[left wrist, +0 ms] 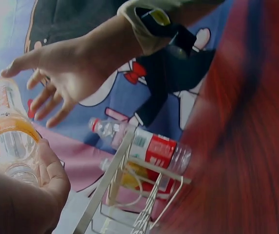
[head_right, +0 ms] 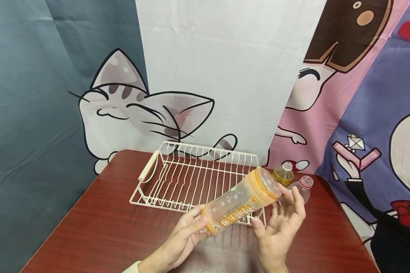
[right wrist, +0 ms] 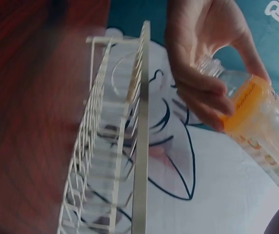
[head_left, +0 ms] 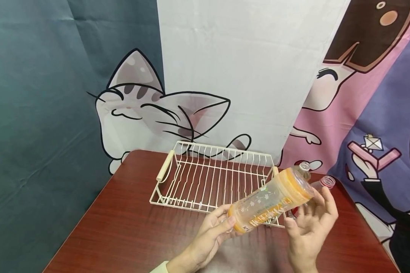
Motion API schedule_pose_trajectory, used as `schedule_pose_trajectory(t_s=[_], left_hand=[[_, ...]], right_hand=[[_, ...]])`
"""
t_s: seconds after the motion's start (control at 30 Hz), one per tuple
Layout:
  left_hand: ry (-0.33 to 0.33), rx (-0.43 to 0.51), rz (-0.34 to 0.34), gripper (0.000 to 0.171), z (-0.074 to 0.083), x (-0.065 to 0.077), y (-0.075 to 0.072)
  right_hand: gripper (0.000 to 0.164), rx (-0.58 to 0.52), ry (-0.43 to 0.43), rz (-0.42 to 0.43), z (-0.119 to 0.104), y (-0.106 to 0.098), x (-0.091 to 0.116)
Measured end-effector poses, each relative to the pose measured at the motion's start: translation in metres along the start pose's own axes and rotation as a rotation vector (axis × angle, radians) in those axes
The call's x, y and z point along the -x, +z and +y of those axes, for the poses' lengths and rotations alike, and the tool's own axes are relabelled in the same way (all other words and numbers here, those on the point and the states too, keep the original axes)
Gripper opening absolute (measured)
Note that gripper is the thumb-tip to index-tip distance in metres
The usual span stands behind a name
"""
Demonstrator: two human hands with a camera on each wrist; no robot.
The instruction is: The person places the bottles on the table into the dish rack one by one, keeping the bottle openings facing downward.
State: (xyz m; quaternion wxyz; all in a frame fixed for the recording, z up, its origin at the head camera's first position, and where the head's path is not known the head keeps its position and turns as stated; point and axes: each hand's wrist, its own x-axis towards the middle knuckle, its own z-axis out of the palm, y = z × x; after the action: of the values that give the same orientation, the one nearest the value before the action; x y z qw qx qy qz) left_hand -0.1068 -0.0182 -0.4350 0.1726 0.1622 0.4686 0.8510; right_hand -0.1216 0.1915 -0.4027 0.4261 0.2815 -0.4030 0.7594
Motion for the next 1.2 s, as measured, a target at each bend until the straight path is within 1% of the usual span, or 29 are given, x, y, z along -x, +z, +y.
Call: schedule_pose_trajectory(t_s=[0.1,0.2,0.27,0.37,0.47,0.57,0.63,0.8,0.97,1.07,1.2], left_hand=[[-0.020,0.067,-0.012,0.054,0.001,0.001,0.003],[-0.026,0.096,-0.016,0.053,0.001,0.001,0.005],[-0.026,0.095,-0.019,0.052,0.001,0.001,0.005],[-0.017,0.087,-0.020,0.047,0.002,0.001,0.005],[-0.003,0.083,-0.019,0.044,0.003,0.001,0.005],[0.004,0.075,-0.014,0.042,0.003,0.001,0.005],[0.003,0.067,-0.002,0.043,0.004,0.002,0.004],[-0.001,0.043,0.041,0.043,0.005,0.003,0.003],[0.020,0.009,0.044,0.048,0.005,0.004,0.000],[0.057,-0.060,0.024,0.051,0.004,0.006,-0.003],[0.100,-0.204,0.009,0.055,0.007,0.012,-0.007]], right_hand=[[0.097,-0.054,0.125,-0.035,0.001,0.000,0.003],[0.091,-0.082,0.228,-0.071,0.003,0.004,0.006],[0.087,-0.083,0.266,-0.105,0.003,0.008,0.008],[0.082,-0.054,0.303,-0.117,0.003,0.014,0.009],[0.080,-0.004,0.343,-0.089,0.003,0.019,0.009],[0.078,0.022,0.398,-0.054,0.003,0.022,0.009],[0.077,0.031,0.428,-0.050,0.004,0.023,0.009],[0.074,0.038,0.459,-0.081,0.005,0.025,0.008],[0.072,0.060,0.460,-0.112,0.006,0.027,0.007],[0.071,0.081,0.461,-0.138,0.007,0.028,0.007],[0.070,0.105,0.464,-0.150,0.007,0.030,0.006]])
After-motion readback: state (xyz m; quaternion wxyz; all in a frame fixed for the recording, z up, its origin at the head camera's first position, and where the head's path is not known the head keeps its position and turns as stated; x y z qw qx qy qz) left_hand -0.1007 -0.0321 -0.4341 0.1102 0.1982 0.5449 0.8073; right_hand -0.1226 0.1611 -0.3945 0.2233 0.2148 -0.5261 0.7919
